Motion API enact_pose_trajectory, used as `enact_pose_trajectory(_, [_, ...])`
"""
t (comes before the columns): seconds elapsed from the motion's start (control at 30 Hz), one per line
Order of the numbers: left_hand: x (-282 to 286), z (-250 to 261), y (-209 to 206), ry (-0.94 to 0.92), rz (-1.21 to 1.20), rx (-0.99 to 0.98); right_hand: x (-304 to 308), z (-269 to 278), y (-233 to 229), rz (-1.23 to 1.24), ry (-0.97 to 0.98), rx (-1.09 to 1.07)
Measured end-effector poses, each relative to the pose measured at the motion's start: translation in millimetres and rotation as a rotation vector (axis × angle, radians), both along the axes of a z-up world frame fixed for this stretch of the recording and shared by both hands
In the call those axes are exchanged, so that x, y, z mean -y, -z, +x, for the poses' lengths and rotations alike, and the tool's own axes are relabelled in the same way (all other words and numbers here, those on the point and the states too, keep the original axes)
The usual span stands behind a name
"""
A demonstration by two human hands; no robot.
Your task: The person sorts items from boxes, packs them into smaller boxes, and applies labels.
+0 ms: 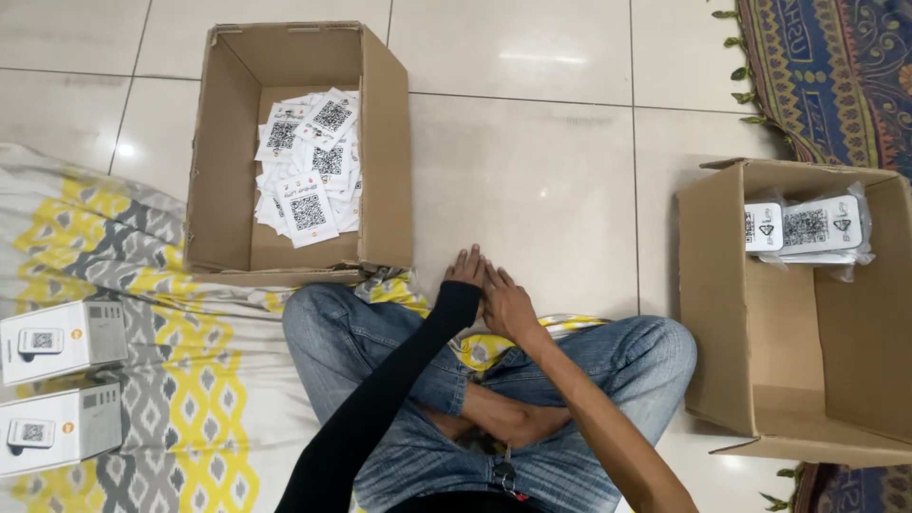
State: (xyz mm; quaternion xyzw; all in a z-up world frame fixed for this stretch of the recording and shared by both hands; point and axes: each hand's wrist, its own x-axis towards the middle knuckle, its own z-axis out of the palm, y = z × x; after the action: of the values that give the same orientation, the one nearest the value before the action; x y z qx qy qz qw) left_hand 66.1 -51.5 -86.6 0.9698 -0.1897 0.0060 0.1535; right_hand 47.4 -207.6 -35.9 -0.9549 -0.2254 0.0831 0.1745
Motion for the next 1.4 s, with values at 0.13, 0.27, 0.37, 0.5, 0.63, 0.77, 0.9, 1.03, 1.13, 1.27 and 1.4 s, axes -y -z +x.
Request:
enact_pose_trajectory(0.13, [-41.7,-33.1,-2.6,-0.075,-0.183,-0.299,-18.2,-11.0,-36.1,0.105,-0.135,0.034])
enact_pose_trajectory(0.27, [-126.5,-74.1,-137.8,-0.25,-0.827,-0.047,-77.2,-17.2,-157.2,0.415,0.042,-0.304])
enact_pose_trajectory(0.37, [-212.9,-115.7,-198.6,-0.511,-0.75,0.153,-141.4,-27.8,-181.1,0.775,-0.089,-0.316])
enact_pose_trajectory(0.5, [-336.0,-181.5,-221.5,-0.735,-0.732,0.35,-237.7,-54.8,-188.3,0.953,-0.321,-0.381])
enact_pose_trajectory(0.63, [-464.0,-244.6,-165.3,-0.949,-0.636,0.47,-324.5,-105.0,-180.7,0.942,-0.572,-0.532])
enact_pose_trajectory(0.77, [-604.6,-294.6,-81.2,-1.158,-0.335,0.635,-369.9,-145.8,-152.8,0.85,-0.709,-0.729])
enact_pose_trajectory(0.9, [-685.5,-336.9,-67.2,-1.511,-0.074,0.441,-381.5,-168.0,-113.8,0.675,-0.734,-0.88])
enact_pose_trajectory(1.03, [-711.8,-364.9,-54.0,-1.518,-0.74,0.296,-383.5,-164.9,-60.8,0.567,-0.697,-0.953])
enact_pose_trajectory(1.13, [-675.1,-372.3,-73.0,-1.585,-1.242,-0.04,-394.0,-156.0,-19.6,0.556,-0.59,-0.952])
enact_pose_trajectory(1.27, [-572.2,-375.4,-6.6,-1.37,-1.219,-0.457,-408.0,-152.2,-10.5,0.628,-0.295,-1.097])
enact_pose_trajectory(1.4, [-436.4,-366.9,12.4,-1.078,-1.493,-0.022,-400.9,-155.5,-48.3,0.554,-0.285,-1.136])
